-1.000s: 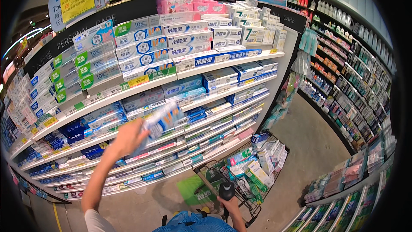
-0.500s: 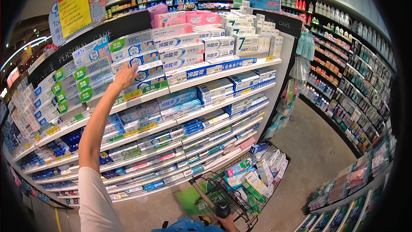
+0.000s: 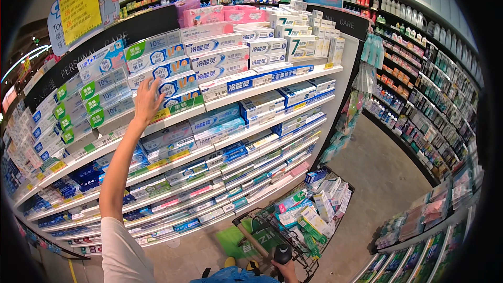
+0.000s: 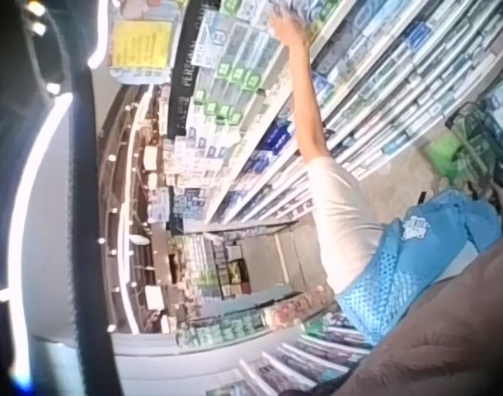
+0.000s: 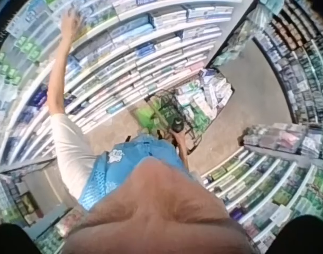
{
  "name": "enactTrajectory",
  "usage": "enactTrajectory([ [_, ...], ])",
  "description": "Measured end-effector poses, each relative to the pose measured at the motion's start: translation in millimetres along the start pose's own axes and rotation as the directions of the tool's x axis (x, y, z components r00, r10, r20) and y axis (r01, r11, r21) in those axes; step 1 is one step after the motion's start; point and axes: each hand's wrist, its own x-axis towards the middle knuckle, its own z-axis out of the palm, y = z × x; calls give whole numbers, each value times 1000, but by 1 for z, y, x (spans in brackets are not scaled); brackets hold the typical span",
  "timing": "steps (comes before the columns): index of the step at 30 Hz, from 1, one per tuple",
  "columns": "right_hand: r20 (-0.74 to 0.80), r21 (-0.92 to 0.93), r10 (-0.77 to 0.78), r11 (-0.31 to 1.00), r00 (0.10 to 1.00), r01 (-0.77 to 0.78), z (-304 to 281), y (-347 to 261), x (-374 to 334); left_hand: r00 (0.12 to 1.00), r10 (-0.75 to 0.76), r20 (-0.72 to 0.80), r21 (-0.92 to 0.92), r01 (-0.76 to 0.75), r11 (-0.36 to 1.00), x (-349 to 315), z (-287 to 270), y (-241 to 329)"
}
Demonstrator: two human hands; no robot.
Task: Picking various toothpaste boxes from store shelves and scanning them into a cart using a handheld scanner.
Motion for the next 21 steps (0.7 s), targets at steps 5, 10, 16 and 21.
enactTrajectory([
  [5, 153, 193, 496, 833, 855, -518, -9, -33, -26, 987, -34, -155, -197, 3, 980, -61, -3, 79],
  [10, 95, 32, 328, 943, 940, -332, 4, -65, -48, 962, -133, 237, -735, 267, 623, -257, 21, 232],
  [16, -409, -498, 101, 808, 907, -315, 13, -92, -62, 761, 323, 563, -818, 455, 352, -346, 4, 352],
  [21, -628, -395, 75, 828, 775, -399, 10, -91, -75, 713, 585, 387, -892, 130, 432, -387, 29, 373],
])
